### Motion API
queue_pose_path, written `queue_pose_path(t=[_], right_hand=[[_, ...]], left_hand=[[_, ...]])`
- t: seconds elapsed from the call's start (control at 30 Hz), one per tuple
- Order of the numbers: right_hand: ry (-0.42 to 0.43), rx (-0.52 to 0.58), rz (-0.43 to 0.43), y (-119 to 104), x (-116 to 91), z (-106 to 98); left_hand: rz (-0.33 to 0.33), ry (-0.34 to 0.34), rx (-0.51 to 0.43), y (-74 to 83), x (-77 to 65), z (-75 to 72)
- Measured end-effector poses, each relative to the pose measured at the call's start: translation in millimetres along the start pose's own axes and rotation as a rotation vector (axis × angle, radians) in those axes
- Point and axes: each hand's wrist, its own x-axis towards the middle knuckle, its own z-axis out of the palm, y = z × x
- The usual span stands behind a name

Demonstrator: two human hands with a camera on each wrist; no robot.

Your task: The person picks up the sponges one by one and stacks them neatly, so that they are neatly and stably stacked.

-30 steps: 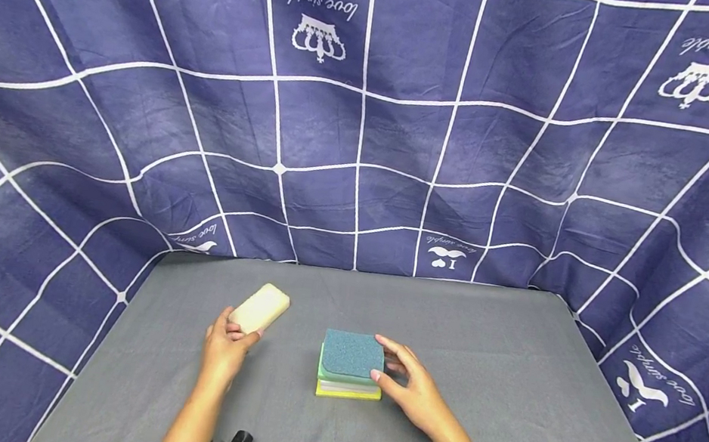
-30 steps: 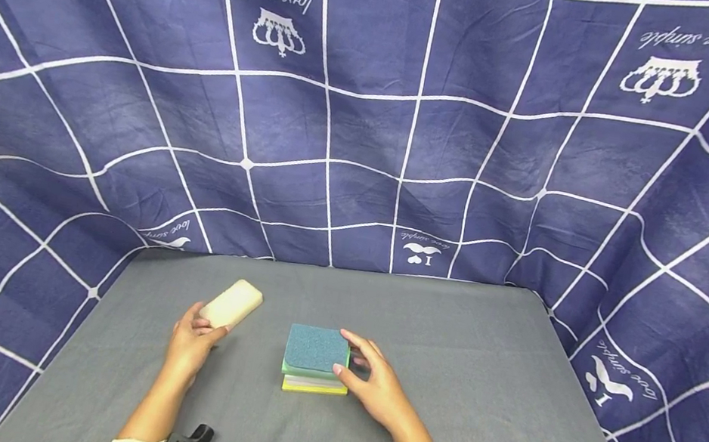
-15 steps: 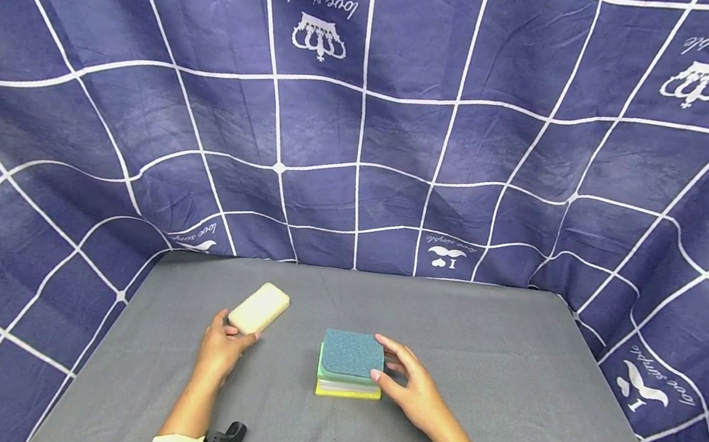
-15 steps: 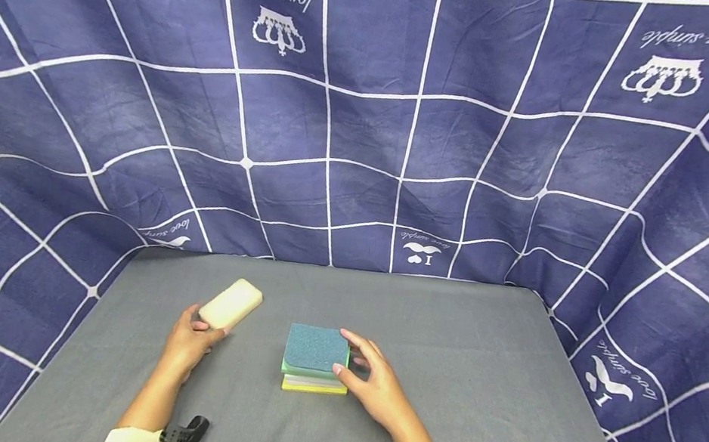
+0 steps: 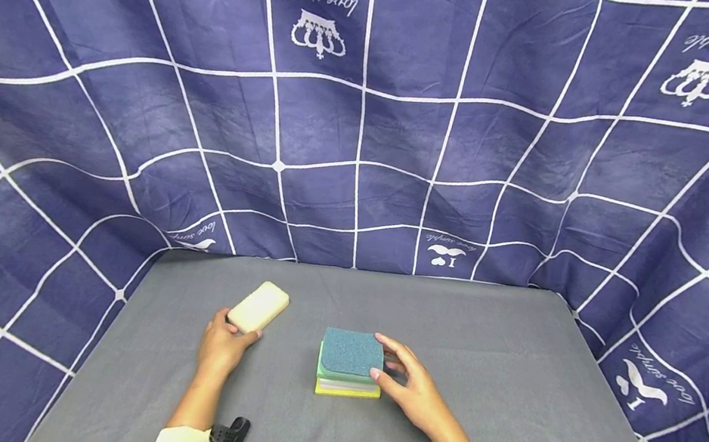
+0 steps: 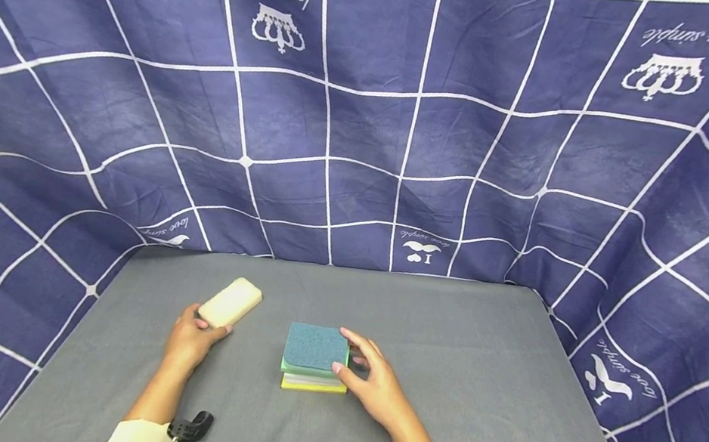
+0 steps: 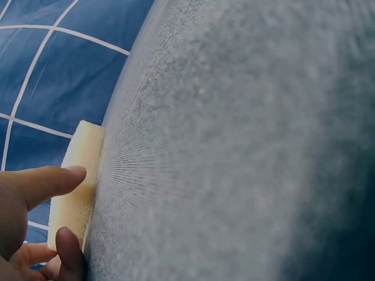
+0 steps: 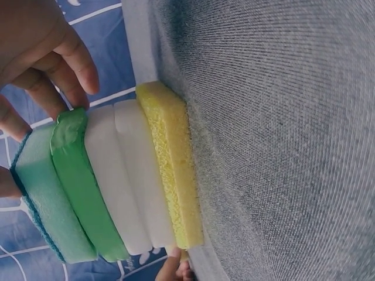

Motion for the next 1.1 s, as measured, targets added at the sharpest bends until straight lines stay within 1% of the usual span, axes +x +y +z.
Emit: queue_pose_path(t=[0.13, 0.23, 0.37, 0.67, 0.83, 1.0, 1.1], right_hand=[[-0.007, -0.001, 0.022, 0.7, 0.4, -0.1], [-0.008, 0.002, 0.042, 1.2, 0.8, -0.2], [-0.011, 0.006, 0.048, 1.0, 0.8, -0.1], [-0.004, 0.002, 0.028, 1.8, 0.9, 0.6], [-0.002, 0.003, 0.021, 2.2, 0.4, 0.3], [-0.006, 0.004, 0.023, 1.6, 0.3, 0.2], [-0.009, 0.004, 0.028, 1.4, 0.2, -0.1]], left_hand=[[-0.002, -0.001, 0.003, 0.1, -0.4, 0.0], [-0.008, -0.013, -0.009, 0.8, -0.7, -1.4], [-0.021, -0.018, -0.038, 0.5, -1.1, -2.4], [-0.047, -0.049, -0.158, -0.9, -3.1, -4.9], [-0.056, -0.044, -0.214, 0.2, -4.9, -5.7], [-0.060, -0.030, -0.244, 1.2, -6.2, -4.9], [-0.073, -0.033, -0.274, 2.6, -8.1, -5.0]])
